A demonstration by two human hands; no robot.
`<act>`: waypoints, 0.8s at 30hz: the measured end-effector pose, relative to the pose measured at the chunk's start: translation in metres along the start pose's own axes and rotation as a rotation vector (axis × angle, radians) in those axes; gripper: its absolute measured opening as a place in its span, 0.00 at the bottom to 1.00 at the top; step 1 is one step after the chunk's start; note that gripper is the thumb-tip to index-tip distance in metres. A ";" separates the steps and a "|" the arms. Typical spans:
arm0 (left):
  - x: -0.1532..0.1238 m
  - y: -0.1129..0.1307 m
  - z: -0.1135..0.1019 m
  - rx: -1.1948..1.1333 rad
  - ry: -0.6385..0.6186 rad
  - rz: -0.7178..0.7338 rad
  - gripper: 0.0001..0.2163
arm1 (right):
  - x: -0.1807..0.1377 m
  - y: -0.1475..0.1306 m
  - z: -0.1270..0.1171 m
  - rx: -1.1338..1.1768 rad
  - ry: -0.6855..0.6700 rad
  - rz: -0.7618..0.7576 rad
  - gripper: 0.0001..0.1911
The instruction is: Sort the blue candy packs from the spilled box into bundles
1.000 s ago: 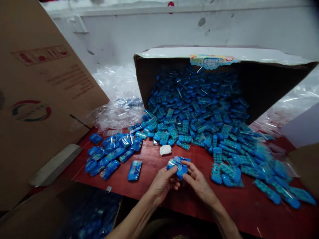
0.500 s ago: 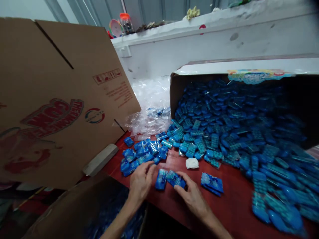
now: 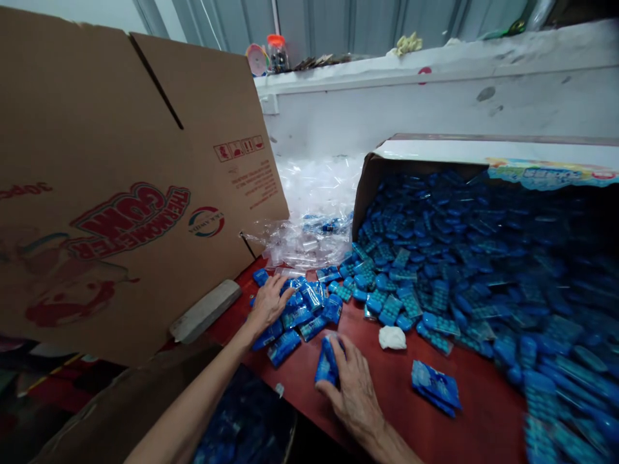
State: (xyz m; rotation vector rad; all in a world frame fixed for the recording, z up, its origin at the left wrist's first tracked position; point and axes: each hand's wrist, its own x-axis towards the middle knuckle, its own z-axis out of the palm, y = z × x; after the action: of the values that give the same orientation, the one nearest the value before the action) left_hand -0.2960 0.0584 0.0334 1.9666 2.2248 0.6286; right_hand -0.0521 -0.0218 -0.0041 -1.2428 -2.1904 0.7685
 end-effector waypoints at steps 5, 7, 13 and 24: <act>0.001 0.003 0.006 -0.045 -0.070 0.103 0.21 | -0.002 0.000 0.004 -0.124 -0.089 -0.094 0.36; -0.002 0.003 0.007 -0.056 -0.069 0.134 0.21 | -0.001 0.000 0.006 -0.157 -0.105 -0.090 0.35; -0.008 -0.003 0.011 -0.059 -0.034 0.171 0.19 | 0.002 0.006 0.016 -0.200 -0.089 -0.121 0.32; -0.054 -0.009 0.003 0.036 -0.045 0.176 0.20 | 0.001 -0.005 0.026 -0.202 -0.124 -0.227 0.35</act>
State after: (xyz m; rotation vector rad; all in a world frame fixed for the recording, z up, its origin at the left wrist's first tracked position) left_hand -0.2948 0.0062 0.0174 2.1889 2.0676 0.5608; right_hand -0.0728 -0.0291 -0.0196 -1.0353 -2.5087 0.5570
